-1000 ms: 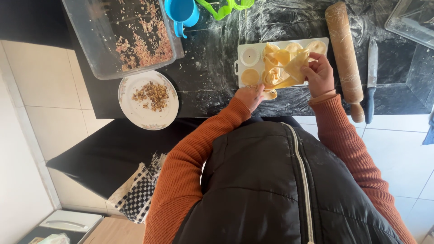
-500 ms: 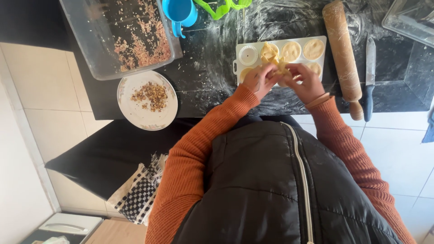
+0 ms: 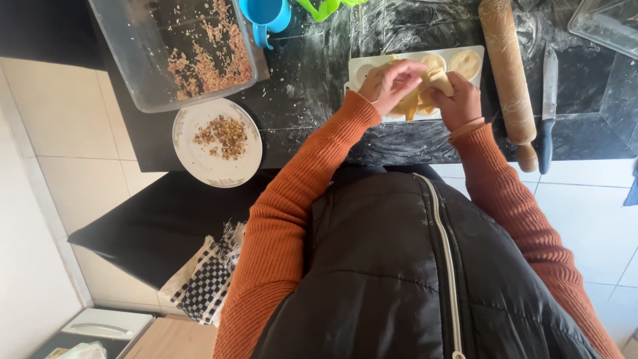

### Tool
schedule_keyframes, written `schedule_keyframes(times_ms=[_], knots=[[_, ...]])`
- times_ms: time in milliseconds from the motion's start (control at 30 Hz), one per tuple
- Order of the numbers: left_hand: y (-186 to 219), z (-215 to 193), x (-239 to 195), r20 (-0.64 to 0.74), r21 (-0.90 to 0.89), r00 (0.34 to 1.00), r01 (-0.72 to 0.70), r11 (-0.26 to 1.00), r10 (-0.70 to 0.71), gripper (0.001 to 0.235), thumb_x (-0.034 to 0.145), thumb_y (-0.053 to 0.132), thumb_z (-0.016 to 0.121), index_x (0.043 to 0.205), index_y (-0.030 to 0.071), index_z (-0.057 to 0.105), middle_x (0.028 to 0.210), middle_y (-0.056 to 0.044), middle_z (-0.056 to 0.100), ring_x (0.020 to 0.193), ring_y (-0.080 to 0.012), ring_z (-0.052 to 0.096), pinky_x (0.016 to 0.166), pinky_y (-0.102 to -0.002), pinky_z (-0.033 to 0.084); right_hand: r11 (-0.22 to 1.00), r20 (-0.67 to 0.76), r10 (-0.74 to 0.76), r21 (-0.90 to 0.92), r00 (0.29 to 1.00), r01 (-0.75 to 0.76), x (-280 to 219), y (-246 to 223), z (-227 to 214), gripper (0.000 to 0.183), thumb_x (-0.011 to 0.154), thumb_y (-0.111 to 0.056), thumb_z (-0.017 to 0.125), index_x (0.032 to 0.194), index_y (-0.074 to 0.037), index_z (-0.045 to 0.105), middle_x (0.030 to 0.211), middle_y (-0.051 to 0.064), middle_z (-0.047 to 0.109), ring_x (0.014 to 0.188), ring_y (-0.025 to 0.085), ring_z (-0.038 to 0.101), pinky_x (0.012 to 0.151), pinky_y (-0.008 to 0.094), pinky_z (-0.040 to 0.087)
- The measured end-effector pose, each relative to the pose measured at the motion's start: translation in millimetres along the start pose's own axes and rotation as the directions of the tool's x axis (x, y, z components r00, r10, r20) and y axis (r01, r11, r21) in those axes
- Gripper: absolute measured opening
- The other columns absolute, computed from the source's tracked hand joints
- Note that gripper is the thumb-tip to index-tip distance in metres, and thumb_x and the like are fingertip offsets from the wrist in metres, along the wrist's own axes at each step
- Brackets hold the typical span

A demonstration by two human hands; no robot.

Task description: Rolling dough over a mold, cutting it with a knife, and assembling filled empanadas.

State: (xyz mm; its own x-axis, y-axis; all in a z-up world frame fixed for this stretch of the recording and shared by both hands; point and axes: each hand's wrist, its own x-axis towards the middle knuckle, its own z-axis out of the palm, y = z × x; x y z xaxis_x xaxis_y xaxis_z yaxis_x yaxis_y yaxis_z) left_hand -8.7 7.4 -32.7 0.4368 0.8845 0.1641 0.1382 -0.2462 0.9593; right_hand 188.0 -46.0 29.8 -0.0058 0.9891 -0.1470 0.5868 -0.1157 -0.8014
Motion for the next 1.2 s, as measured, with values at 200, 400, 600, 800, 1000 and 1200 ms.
schedule_keyframes(times_ms=[200, 400, 600, 800, 1000, 1200], knots=[[-7.4, -22.6, -22.8, -0.175, 0.171, 0.972, 0.188, 0.967, -0.158, 0.017, 0.095, 0.007, 0.069, 0.111, 0.009, 0.069, 0.099, -0.006, 0.078, 0.082, -0.0138, 0.077, 0.07, -0.026, 0.06, 0.985, 0.008, 0.092, 0.146, 0.996, -0.092, 13.6, 7.3, -11.0, 0.016, 0.098, -0.01, 0.072, 0.111, -0.001, 0.073, 0.097, 0.008, 0.075, 0.088, 0.012, 0.07, 0.079, 0.029, 0.056], [-9.3, -29.3, -53.2, -0.141, 0.204, 0.92, 0.389, 0.898, -0.367, 0.015, 0.09, 0.011, 0.073, 0.105, 0.009, 0.069, 0.093, -0.008, 0.077, 0.076, -0.0176, 0.075, 0.07, -0.03, 0.062, 0.973, 0.04, 0.105, 0.2, 0.994, -0.111, 33.3, 9.8, -20.3, 0.016, 0.1, -0.008, 0.068, 0.114, -0.002, 0.073, 0.1, 0.006, 0.075, 0.09, 0.011, 0.07, 0.082, 0.027, 0.057], [-6.2, -20.0, -63.3, -0.11, 0.366, 0.96, 0.28, 0.887, -0.257, 0.018, 0.091, 0.018, 0.073, 0.103, 0.007, 0.065, 0.089, -0.01, 0.072, 0.08, -0.022, 0.073, 0.071, -0.035, 0.06, 0.991, 0.04, 0.037, 0.127, 0.999, -0.042, 53.9, 10.4, -27.9, 0.014, 0.101, -0.007, 0.071, 0.113, 0.0, 0.072, 0.1, 0.007, 0.073, 0.09, 0.013, 0.069, 0.08, 0.029, 0.056], [-4.6, -1.3, -55.0, -0.115, 0.482, 0.959, 0.281, 0.83, -0.258, 0.019, 0.092, 0.027, 0.071, 0.101, 0.01, 0.067, 0.092, -0.012, 0.069, 0.082, -0.0311, 0.069, 0.071, -0.042, 0.056, 0.998, 0.058, 0.023, 0.064, 0.998, -0.027, 63.3, -8.8, -31.3, 0.013, 0.1, -0.008, 0.073, 0.112, -0.002, 0.073, 0.099, 0.006, 0.073, 0.087, 0.013, 0.068, 0.079, 0.029, 0.056], [8.4, 0.9, -38.9, -0.143, 0.55, 0.964, 0.266, 0.792, -0.225, 0.025, 0.087, 0.032, 0.074, 0.096, 0.009, 0.066, 0.091, -0.009, 0.069, 0.082, -0.0304, 0.069, 0.07, -0.043, 0.055, 1.0, 0.061, -0.012, 0.021, 0.998, 0.01, 64.4, -25.2, -35.0, 0.014, 0.099, -0.008, 0.074, 0.111, -0.002, 0.072, 0.097, 0.007, 0.073, 0.087, 0.015, 0.069, 0.078, 0.031, 0.056], [5.2, 7.0, -33.7, -0.183, 0.576, 0.942, 0.334, 0.746, -0.281, 0.015, 0.09, 0.026, 0.072, 0.088, 0.011, 0.07, 0.089, -0.009, 0.069, 0.078, -0.0294, 0.069, 0.068, -0.042, 0.055, 0.985, 0.041, -0.174, 0.0, 0.984, 0.174, 68.1, -37.4, -36.9, 0.019, 0.096, -0.006, 0.078, 0.113, -0.001, 0.073, 0.107, 0.01, 0.073, 0.093, 0.02, 0.071, 0.082, 0.032, 0.058]])
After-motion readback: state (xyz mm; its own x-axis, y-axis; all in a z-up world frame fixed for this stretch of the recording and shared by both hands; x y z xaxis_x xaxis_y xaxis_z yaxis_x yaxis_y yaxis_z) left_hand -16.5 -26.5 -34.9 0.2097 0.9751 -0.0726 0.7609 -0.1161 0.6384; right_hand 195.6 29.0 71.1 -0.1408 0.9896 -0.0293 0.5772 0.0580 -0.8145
